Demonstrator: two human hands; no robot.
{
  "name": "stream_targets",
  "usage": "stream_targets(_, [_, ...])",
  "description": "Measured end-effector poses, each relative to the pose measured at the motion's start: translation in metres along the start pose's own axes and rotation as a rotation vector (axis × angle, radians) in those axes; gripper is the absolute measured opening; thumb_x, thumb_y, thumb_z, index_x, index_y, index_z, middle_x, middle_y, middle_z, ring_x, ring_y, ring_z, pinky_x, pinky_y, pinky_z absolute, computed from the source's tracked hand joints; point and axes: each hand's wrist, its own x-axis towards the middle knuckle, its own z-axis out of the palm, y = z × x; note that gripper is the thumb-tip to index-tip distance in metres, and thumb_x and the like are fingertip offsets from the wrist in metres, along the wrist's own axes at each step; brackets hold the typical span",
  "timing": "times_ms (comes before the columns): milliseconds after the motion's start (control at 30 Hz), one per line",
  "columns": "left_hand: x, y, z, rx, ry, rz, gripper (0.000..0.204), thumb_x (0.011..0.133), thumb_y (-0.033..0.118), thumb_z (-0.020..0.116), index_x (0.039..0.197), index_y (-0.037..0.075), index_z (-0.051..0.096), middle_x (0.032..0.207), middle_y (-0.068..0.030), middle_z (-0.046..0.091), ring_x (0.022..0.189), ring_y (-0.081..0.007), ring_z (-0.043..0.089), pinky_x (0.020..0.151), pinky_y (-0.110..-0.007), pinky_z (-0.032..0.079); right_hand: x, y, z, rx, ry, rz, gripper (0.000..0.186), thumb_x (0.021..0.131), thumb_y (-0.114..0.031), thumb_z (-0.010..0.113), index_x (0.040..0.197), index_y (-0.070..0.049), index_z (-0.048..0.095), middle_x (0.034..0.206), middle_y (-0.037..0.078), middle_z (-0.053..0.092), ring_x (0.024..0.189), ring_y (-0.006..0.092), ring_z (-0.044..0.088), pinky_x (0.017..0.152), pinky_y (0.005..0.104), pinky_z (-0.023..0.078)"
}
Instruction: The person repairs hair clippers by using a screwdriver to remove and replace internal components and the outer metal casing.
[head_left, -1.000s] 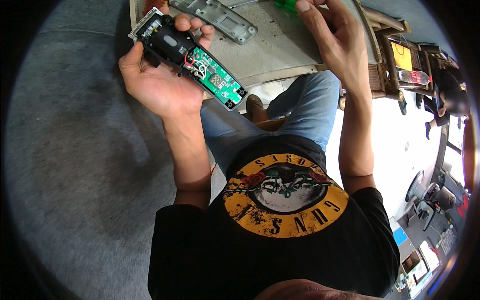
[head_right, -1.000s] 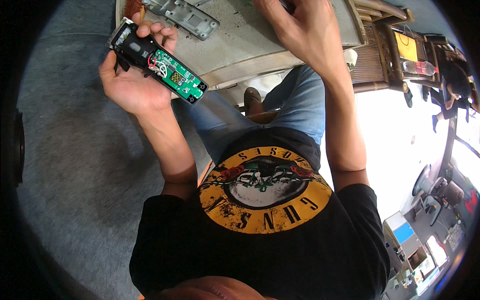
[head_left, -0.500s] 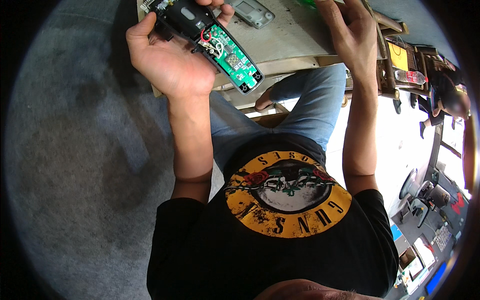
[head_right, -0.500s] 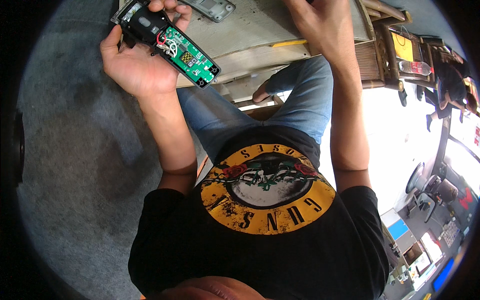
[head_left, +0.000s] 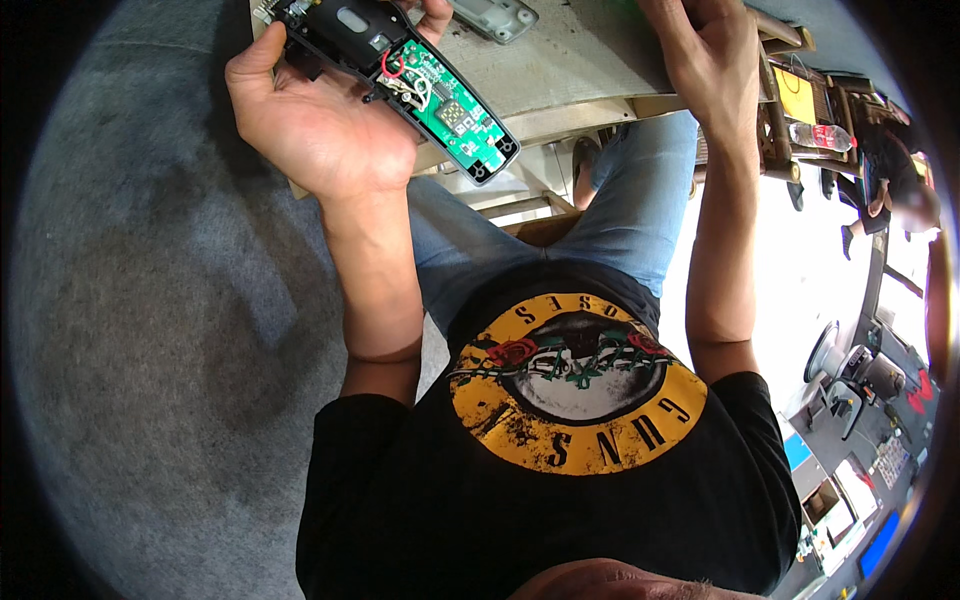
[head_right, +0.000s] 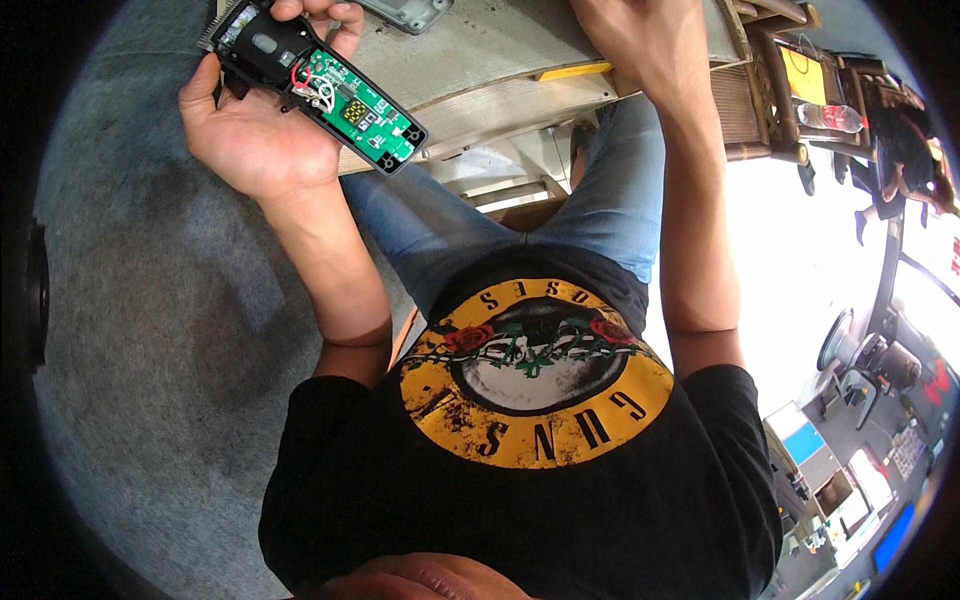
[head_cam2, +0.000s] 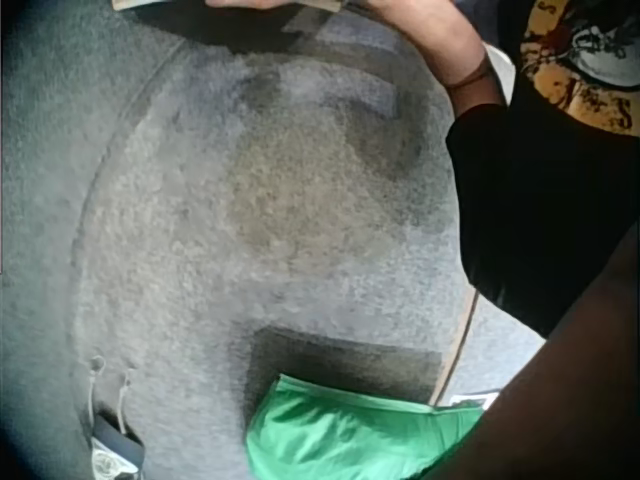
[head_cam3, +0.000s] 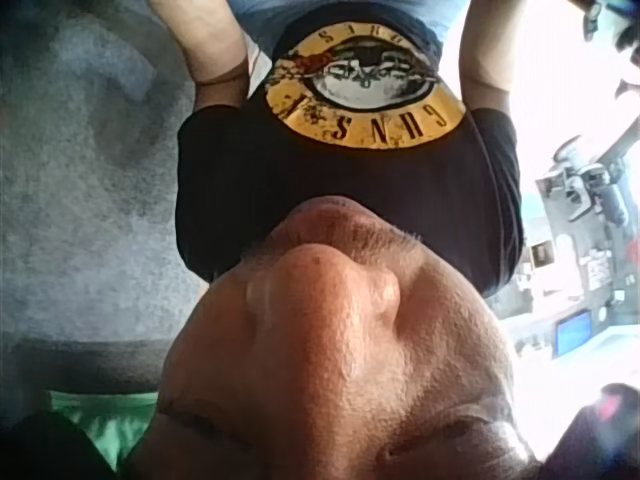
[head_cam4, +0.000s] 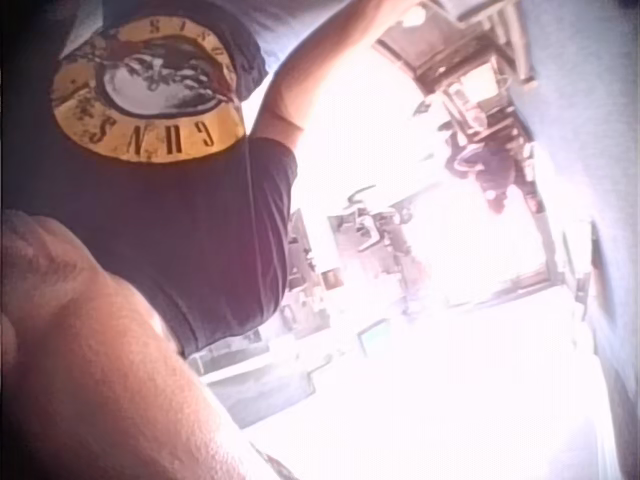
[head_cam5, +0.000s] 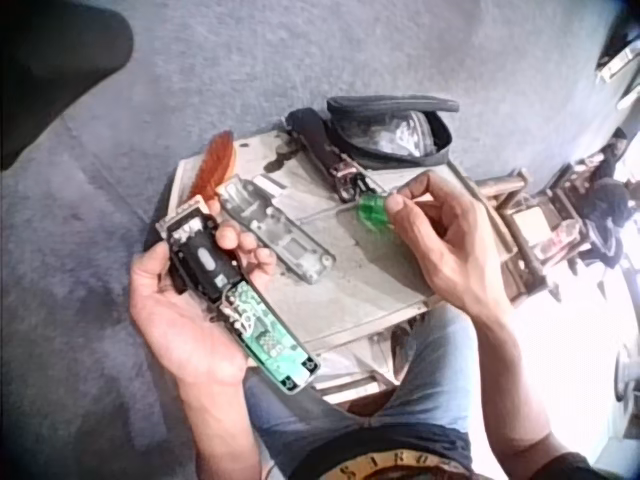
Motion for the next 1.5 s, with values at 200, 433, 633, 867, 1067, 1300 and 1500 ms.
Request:
stream_targets(200, [-0.001, 0.002, 0.002, 0.018, -0.016, -0.001, 0.050, 0.095, 0.035, 0.042, 0.122, -0.002, 0.062, 0.096, -0.0147, 0.065, 0.094, -0.0294, 0.060, 0.088, -0.047, 0.051, -0.003, 0.001, 0.003, 0.039, 0.021, 0.017, 0.020, 0.102, -0.020, 0.064, 0.093, -0.003, 0.059, 0.069, -0.008, 0.050, 0.064, 0.0011, 0.039, 0.056, 0.0224, 0.027])
stream_targets(433, [-0.006, 0.010, -0.003, 0.063, -0.018, 0.016, 0.052, 0.095, 0.035, 0.043, 0.125, -0.004, 0.060, 0.097, -0.0146, 0.064, 0.094, -0.0295, 0.059, 0.091, -0.045, 0.049, -0.007, -0.002, 0.009, 0.094, 0.000, -0.011, 0.019, 0.103, -0.018, 0.063, 0.092, -0.002, 0.058, 0.069, -0.008, 0.049, 0.063, 0.0011, 0.038, 0.055, 0.0222, 0.027])
stream_targets(633, [-0.007, 0.010, -0.011, -0.087, -0.020, -0.018, 0.057, 0.092, 0.036, 0.046, 0.128, -0.007, 0.057, 0.099, -0.0198, 0.061, 0.103, -0.0341, 0.056, 0.099, -0.052, 0.045, -0.012, 0.006, 0.001, -0.003, -0.035, -0.069, 0.024, 0.102, -0.024, 0.066, 0.101, -0.001, 0.063, 0.080, -0.004, 0.061, 0.075, 0.0021, 0.049, 0.066, 0.0201, 0.036])
stream_targets(867, [-0.006, 0.015, -0.009, -0.093, 0.011, -0.060, 0.056, 0.092, 0.038, 0.044, 0.127, -0.002, 0.058, 0.098, -0.0198, 0.063, 0.100, -0.0344, 0.058, 0.098, -0.052, 0.047, -0.011, 0.001, 0.003, -0.014, 0.004, -0.099, 0.025, 0.099, -0.024, 0.070, 0.101, 0.000, 0.067, 0.078, -0.001, 0.064, 0.074, 0.0031, 0.053, 0.066, 0.0199, 0.040])
stream_targets(1067, [-0.010, 0.015, -0.003, -0.039, 0.095, -0.051, 0.056, 0.093, 0.039, 0.042, 0.130, 0.001, 0.058, 0.096, -0.0184, 0.065, 0.098, -0.0326, 0.060, 0.095, -0.050, 0.049, -0.015, 0.003, 0.001, -0.001, -0.009, -0.109, 0.026, 0.097, -0.027, 0.071, 0.102, -0.001, 0.068, 0.077, 0.008, 0.075, 0.072, 0.0056, 0.064, 0.065, 0.0246, 0.049])
stream_targets(1300, [-0.009, 0.013, 0.001, -0.021, 0.093, -0.016, 0.058, 0.096, 0.038, 0.044, 0.135, -0.004, 0.056, 0.097, -0.0178, 0.059, 0.100, -0.0322, 0.054, 0.097, -0.051, 0.045, -0.013, 0.002, -0.003, -0.023, -0.013, -0.077, 0.023, 0.096, -0.023, 0.069, 0.103, -0.001, 0.067, 0.066, 0.004, 0.064, 0.061, 0.0053, 0.052, 0.057, 0.0248, 0.042])
stream_targets(1500, [-0.009, 0.014, 0.002, 0.011, 0.117, -0.011, 0.056, 0.098, 0.039, 0.044, 0.133, -0.003, 0.057, 0.097, -0.0173, 0.060, 0.099, -0.0317, 0.055, 0.096, -0.051, 0.046, -0.014, -0.005, -0.003, -0.043, -0.016, -0.067, 0.023, 0.096, -0.023, 0.070, 0.102, -0.001, 0.067, 0.065, 0.004, 0.061, 0.058, 0.0066, 0.050, 0.055, 0.0261, 0.041])
